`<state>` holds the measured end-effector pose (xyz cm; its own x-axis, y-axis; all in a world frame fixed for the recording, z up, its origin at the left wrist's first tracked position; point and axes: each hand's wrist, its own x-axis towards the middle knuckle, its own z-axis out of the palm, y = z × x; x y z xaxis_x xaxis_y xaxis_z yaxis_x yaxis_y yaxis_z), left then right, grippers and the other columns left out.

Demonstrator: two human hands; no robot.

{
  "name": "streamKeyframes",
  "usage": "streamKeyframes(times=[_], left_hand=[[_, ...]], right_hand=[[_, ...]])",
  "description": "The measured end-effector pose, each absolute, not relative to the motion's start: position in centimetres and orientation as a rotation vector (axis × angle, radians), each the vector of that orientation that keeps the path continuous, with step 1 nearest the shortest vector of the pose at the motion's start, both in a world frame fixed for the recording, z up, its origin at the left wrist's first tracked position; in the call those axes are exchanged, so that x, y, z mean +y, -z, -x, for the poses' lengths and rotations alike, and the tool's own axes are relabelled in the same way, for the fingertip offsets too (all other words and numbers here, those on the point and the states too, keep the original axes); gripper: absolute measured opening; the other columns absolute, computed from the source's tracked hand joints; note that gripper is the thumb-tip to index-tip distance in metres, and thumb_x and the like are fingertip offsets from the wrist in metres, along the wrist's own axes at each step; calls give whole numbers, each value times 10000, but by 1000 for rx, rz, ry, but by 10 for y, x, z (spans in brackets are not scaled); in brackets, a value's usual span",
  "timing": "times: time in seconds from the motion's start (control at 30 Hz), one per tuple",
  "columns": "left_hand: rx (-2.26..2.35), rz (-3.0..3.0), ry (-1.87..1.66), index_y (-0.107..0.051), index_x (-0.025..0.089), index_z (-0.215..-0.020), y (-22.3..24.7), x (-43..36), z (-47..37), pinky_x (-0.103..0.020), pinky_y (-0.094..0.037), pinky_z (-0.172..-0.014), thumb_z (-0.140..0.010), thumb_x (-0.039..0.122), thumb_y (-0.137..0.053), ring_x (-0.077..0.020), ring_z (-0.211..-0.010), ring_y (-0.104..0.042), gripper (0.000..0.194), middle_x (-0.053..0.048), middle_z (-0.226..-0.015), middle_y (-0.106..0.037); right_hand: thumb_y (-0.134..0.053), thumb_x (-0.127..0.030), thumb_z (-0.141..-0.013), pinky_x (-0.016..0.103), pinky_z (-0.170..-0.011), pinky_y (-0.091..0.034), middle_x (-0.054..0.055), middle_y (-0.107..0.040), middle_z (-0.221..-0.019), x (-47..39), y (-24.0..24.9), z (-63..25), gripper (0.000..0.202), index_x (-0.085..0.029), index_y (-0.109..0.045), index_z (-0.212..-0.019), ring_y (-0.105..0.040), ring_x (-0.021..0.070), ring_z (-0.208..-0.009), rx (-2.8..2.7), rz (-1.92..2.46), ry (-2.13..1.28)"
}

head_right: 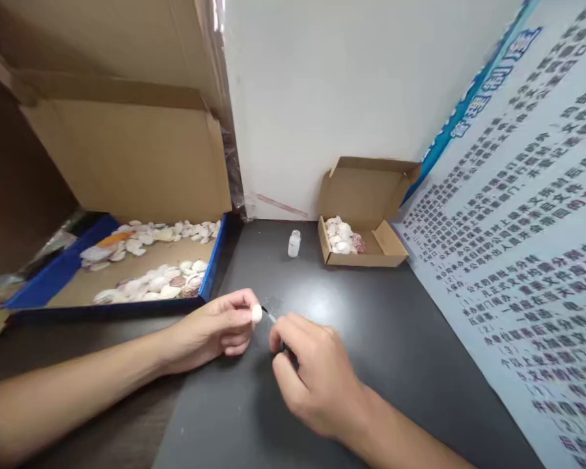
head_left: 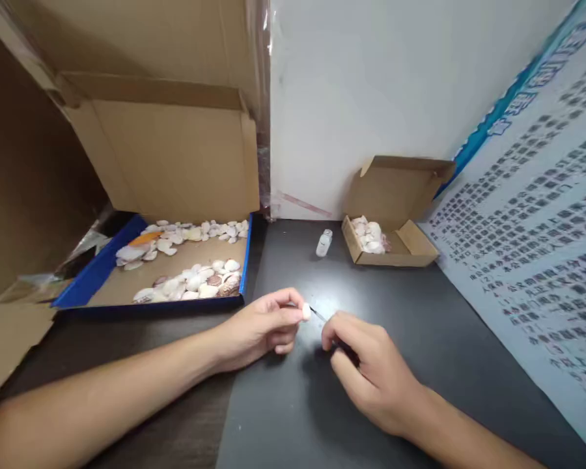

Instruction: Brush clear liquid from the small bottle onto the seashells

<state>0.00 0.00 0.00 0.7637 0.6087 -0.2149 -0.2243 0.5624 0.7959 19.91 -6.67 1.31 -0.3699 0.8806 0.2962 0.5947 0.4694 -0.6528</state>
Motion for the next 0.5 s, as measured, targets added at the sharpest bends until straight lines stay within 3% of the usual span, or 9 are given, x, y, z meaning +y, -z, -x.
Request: streamKeyframes(times=[0.27, 0.5], left_hand=[[503, -840, -524, -537, 199, -862, 2, 0, -1, -211, -239, -496, -866, 273, -666, -66, -491, -215, 149, 100, -540, -308], [500, -836, -529, -535, 195, -850, 1, 0, 0, -207, -240, -495, -859, 272, -678, -62, -491, -228, 163, 97, -547, -330]], right_hand=[[-397, -48, -736, 262, -533, -303, -26, -483, -657, -68, -13, -200, 174, -209, -461, -750, -423, 122, -543, -2154, 969, -571], [-401, -55, -759, 261, -543, -302, -31, -465, -658, -67, -15, -199, 161, -208, -448, -750, -418, 123, -556, -2115, 1130, -579]])
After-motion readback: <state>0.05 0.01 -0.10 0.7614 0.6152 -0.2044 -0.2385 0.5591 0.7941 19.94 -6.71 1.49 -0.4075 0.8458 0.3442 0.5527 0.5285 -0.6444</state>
